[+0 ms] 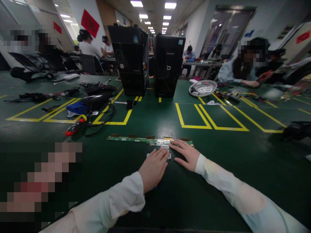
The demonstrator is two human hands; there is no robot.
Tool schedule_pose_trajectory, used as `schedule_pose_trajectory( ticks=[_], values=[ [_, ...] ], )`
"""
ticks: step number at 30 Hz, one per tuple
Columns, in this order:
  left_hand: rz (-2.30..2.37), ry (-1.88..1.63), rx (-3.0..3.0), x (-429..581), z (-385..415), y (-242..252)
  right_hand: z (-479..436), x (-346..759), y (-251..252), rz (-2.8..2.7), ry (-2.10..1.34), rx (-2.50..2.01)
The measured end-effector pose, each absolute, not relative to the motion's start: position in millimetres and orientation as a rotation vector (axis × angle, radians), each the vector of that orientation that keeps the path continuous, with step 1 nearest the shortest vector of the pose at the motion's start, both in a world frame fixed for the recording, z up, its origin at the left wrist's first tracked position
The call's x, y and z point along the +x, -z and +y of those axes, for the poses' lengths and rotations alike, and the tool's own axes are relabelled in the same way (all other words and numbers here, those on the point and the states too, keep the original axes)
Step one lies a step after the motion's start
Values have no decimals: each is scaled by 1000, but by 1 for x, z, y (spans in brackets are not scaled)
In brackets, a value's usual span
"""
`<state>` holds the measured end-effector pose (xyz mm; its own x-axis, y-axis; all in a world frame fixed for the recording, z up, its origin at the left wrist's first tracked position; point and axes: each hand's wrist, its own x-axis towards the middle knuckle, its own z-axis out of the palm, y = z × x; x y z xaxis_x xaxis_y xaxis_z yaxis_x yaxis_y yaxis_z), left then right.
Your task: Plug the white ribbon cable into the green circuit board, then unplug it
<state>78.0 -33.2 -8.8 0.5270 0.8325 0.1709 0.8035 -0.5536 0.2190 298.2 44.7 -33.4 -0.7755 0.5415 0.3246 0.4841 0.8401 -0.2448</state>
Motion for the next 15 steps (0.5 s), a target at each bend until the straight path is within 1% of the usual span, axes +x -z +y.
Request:
schedule_pose_trajectory(
  ticks=[15],
  values=[
    [1345,-420,2639,68,-24,9,44,298,31,-2641,-225,-777]
  ],
)
